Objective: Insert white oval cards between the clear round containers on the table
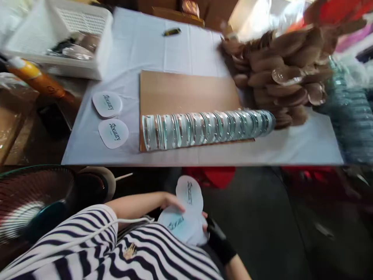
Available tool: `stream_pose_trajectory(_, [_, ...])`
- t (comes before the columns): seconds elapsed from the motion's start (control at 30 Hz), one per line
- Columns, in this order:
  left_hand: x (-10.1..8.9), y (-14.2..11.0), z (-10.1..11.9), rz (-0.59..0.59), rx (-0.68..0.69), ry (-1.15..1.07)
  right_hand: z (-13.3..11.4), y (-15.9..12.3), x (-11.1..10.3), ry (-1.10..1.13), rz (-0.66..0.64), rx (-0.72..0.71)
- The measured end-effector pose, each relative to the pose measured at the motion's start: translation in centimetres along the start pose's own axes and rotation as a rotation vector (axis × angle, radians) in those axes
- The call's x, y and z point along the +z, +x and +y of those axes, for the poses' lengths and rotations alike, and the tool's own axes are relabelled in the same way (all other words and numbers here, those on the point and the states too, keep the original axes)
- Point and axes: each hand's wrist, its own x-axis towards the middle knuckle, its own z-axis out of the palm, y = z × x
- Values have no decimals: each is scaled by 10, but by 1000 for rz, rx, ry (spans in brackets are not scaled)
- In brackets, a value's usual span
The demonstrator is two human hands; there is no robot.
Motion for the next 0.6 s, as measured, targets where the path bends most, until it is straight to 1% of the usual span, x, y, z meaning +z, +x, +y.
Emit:
stream_pose_trajectory(0.03, [12, -14, 8, 21, -31, -57, -8, -22, 8, 183, -24, 91])
stream_pose_trajectory(0.07, [23, -28, 16, 37, -76, -105, -18, -40, 12, 363, -11, 191])
stream_pose_trajectory(0.1, [34, -41, 24, 88, -103, -173, -27, -54, 12, 446, 103, 235])
stream_pose_trajectory(0.17, [52, -67, 39, 185, -101, -280, -45, -72, 3, 536, 223, 268])
stream_pose_trajectory(0.23, [65, -94, 51, 250, -50, -340, -60, -84, -8, 599, 348, 263])
stream_pose_trajectory(0.33, [72, -124, 59, 296, 81, -396, -81, -99, -17, 669, 518, 220])
stream_pose_trajectory(0.4, [72, -133, 61, 329, 165, -428, -89, -104, -17, 691, 609, 182])
stream_pose_trajectory(0.47, [73, -135, 64, 344, 192, -419, -92, -104, -14, 710, 668, 152])
stream_pose_trajectory(0.53, [77, -134, 70, 326, 196, -397, -90, -101, -13, 727, 699, 129])
stream_pose_trajectory(0.6, [84, -132, 78, 290, 216, -384, -88, -96, -16, 742, 679, 113])
